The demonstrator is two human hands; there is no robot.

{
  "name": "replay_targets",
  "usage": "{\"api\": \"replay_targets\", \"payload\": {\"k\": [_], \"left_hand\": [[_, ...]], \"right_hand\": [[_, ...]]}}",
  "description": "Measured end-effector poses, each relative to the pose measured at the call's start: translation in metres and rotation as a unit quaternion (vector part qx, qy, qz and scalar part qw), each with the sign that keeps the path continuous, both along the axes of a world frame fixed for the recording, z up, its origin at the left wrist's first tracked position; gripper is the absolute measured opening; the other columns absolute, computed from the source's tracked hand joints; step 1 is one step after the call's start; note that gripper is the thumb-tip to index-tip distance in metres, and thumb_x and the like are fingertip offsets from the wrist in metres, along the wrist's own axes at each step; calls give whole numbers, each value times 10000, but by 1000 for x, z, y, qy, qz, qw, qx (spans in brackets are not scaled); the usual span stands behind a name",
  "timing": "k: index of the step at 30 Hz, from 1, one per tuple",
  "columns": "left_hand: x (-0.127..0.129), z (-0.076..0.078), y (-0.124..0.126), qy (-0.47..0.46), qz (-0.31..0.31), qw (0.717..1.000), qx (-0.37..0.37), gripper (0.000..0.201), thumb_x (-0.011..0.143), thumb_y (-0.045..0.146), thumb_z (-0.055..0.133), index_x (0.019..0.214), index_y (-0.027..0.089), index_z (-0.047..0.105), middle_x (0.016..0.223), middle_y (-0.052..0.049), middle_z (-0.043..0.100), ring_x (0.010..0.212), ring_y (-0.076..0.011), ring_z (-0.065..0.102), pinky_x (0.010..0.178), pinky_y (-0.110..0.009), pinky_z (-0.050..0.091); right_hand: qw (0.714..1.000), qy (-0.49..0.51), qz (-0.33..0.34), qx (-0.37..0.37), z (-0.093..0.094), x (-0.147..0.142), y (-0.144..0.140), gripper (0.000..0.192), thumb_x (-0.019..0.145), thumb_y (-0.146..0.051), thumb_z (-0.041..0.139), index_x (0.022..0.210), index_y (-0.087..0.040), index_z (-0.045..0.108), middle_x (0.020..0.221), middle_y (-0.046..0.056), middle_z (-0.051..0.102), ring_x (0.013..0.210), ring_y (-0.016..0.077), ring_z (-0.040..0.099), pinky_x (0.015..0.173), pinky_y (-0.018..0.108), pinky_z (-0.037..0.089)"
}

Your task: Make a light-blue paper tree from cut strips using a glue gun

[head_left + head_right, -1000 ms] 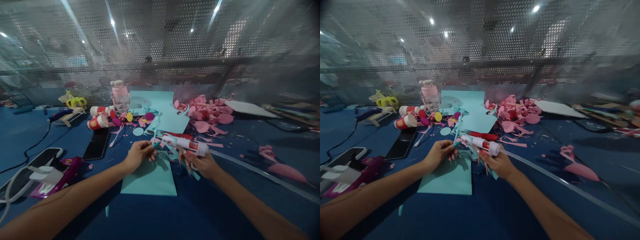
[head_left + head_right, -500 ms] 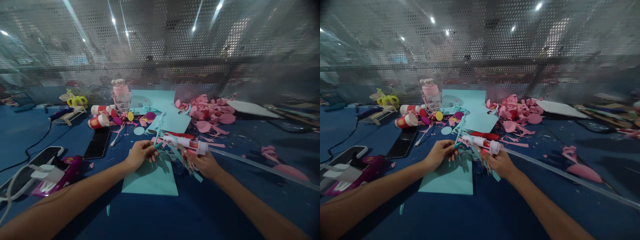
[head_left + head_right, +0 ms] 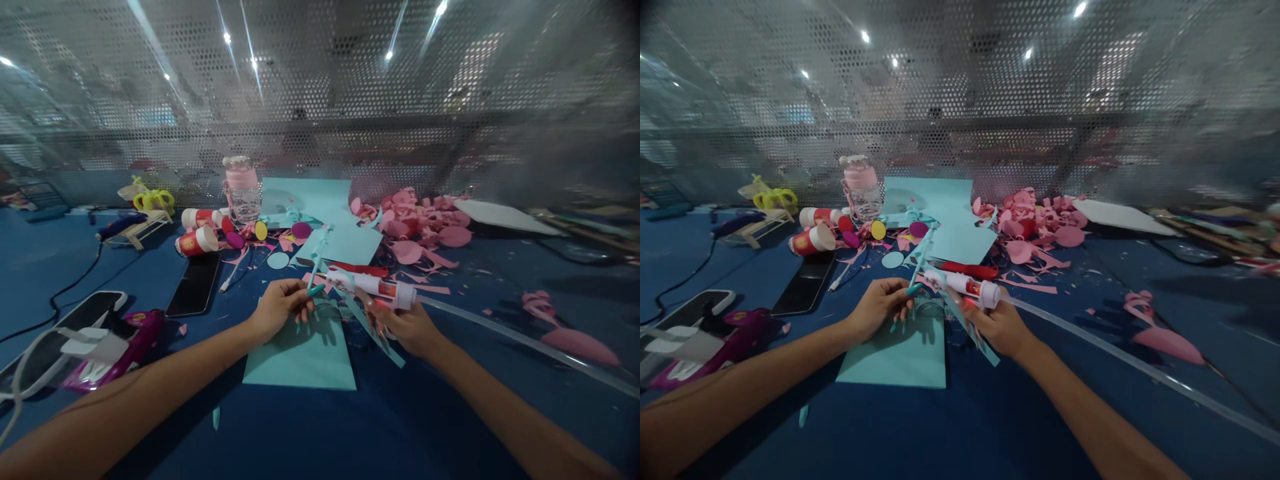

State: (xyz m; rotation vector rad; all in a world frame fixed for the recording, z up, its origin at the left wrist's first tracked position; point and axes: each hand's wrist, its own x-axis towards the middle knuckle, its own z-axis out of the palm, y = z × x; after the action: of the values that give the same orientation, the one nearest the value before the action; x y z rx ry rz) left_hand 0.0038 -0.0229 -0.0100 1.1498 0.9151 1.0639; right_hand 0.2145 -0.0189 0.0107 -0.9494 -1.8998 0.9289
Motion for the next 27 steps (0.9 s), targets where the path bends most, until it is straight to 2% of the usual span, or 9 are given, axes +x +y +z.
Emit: {"api": "replay_targets", "payload": {"k": [5,8,11,17,20,24,27], "left_hand": [[-1,-2,1,6,4,1000,0,241,693,339,621,656,113,543,532,15,563,370,-34,473,343,-146,331],[-2,-6,2,3,1,1000,4,245,692,350,619,660,118,544,533,15,562,369,-32,466,344,-146,328],[-2,-8,3,-4,-3,1000,4,253,689,355,621,647,120,536,526,20,554,367,-31,459,354,-150,335],[-2,-7,3,-21,-19,1000,6,274,693,369,625,640,112,544,515,23,540,365,-27,453,363,-149,324],[-2,-6,2,-24,-22,999,0,305,683,395,630,611,112,540,485,28,518,356,-22,438,357,-144,305],[-1,-3,1,-31,-17,999,-16,300,673,403,637,659,111,570,476,35,511,347,-15,410,342,-140,279],[0,-1,1,-50,-16,998,-33,313,655,417,648,690,113,583,447,51,483,340,-18,398,342,-141,287]], "right_hand": [[1000,-5,7,-12,1,1,0,339,756,-506,510,677,-201,636,403,1,477,472,161,520,425,261,418],[999,-12,23,-27,2,2,0,381,758,-516,497,564,-200,586,393,-2,469,405,131,470,384,248,387],[1000,1,11,-24,0,2,0,405,749,-519,510,506,-197,545,387,-7,460,410,122,469,415,250,414],[995,40,-12,-86,-6,3,-1,392,718,-541,542,680,-157,607,489,-5,505,373,83,424,346,217,384],[998,33,-7,-62,-7,3,0,402,735,-536,522,745,-152,643,543,12,538,380,77,418,344,214,372],[999,2,33,-10,-6,3,3,415,758,-525,494,836,-164,682,447,-7,477,390,96,415,363,223,368],[999,-10,36,9,-6,3,2,409,766,-518,486,815,-166,689,430,1,471,429,119,453,389,234,388]]}}
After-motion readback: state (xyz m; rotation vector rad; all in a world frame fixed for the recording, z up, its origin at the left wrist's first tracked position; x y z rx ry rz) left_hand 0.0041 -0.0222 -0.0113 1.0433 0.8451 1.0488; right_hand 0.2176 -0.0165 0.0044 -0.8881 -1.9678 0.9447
